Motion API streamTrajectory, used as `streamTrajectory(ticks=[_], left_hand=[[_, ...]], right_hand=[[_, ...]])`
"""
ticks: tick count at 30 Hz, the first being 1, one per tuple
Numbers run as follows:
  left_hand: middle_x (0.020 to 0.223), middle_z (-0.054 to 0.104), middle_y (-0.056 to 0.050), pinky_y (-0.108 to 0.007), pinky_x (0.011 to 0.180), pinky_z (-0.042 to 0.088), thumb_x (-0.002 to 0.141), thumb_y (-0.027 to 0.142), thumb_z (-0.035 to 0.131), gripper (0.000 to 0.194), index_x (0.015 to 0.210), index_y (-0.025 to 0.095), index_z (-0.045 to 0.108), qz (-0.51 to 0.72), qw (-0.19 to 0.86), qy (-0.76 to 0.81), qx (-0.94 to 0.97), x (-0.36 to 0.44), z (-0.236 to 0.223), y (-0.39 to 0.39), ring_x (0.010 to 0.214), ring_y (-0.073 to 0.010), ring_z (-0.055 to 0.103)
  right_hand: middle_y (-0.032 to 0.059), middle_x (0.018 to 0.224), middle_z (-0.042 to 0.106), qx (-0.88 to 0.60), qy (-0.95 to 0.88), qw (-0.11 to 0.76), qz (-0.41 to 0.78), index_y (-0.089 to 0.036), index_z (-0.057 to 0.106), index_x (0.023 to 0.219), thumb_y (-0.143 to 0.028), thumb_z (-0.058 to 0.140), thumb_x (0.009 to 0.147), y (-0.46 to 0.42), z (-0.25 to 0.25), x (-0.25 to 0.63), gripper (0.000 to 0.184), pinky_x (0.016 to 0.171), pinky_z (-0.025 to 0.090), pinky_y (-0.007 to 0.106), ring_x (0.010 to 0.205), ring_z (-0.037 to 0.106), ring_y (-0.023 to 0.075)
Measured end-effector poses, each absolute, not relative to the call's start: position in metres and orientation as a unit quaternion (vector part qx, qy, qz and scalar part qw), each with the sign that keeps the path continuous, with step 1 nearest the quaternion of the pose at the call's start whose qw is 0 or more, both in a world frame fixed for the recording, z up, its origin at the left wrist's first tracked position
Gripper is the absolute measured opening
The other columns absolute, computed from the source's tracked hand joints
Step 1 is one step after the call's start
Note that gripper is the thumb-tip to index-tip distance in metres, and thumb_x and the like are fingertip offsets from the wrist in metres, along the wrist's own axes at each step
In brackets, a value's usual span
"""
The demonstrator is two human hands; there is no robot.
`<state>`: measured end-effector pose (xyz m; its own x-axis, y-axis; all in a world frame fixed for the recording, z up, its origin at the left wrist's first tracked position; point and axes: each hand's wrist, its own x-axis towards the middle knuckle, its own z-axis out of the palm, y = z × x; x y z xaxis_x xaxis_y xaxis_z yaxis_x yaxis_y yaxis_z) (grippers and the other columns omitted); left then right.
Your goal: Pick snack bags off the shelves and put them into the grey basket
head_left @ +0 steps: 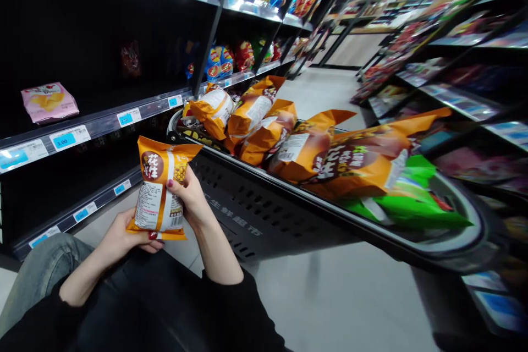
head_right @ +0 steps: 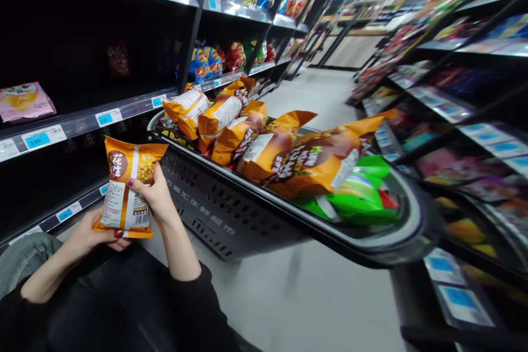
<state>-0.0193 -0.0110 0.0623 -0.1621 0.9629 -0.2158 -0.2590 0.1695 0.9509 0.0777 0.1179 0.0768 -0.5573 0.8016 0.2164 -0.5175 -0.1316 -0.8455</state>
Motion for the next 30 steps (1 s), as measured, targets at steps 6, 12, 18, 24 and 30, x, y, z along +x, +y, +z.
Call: streamTrajectory(ticks=[6,12,18,24,30], left_hand=[[0.084,0.072,-0.01,-0.03,0.063,0.056,0.067,0.025,0.072,0.04,0.1,0.01,0.055,0.538,0.531,0.53,0.384,-0.0139,0.0651,-0.0148,0.065,-0.0193,0.069],[0.078,0.072,-0.01,-0.031,0.06,0.057,0.066,0.025,0.074,0.04,0.097,0.008,0.055,0.538,0.552,0.529,0.354,-0.0146,0.0644,-0.0149,0.062,-0.021,0.069],[0.074,0.072,-0.01,-0.03,0.059,0.057,0.065,0.019,0.074,0.037,0.095,0.005,0.057,0.55,0.56,0.525,0.33,-0.0132,0.0625,-0.0136,0.061,-0.0207,0.069],[0.071,0.072,-0.01,-0.03,0.058,0.058,0.064,0.018,0.075,0.038,0.095,0.004,0.057,0.552,0.563,0.526,0.32,-0.0142,0.061,-0.0119,0.059,-0.0209,0.069],[0.071,0.072,-0.011,-0.031,0.059,0.057,0.063,0.02,0.075,0.041,0.095,0.004,0.057,0.55,0.564,0.528,0.318,-0.0144,0.0594,-0.0116,0.059,-0.0211,0.069]], right_hand=[[0.0034,0.086,0.07,-0.195,-0.418,0.415,0.784,-0.019,0.057,0.098,-0.031,0.075,0.06,0.1171,0.0781,0.0756,0.044,0.066,0.052,0.028,0.07,0.065,0.0181],[0.0031,0.081,0.071,-0.223,-0.383,0.391,0.807,-0.018,0.057,0.097,-0.029,0.075,0.059,0.1215,0.0742,0.072,0.044,0.065,0.054,0.029,0.066,0.067,0.019],[0.0033,0.079,0.072,-0.238,-0.379,0.38,0.81,-0.018,0.058,0.094,-0.028,0.075,0.058,0.1249,0.0703,0.0705,0.041,0.063,0.055,0.028,0.064,0.067,0.019],[0.003,0.077,0.071,-0.239,-0.385,0.376,0.809,-0.018,0.057,0.096,-0.028,0.075,0.059,0.1248,0.0695,0.0701,0.042,0.061,0.054,0.028,0.062,0.066,0.0182],[0.003,0.077,0.071,-0.247,-0.391,0.376,0.803,-0.018,0.056,0.098,-0.031,0.075,0.059,0.1242,0.0694,0.0704,0.045,0.06,0.053,0.029,0.067,0.067,0.0206]])
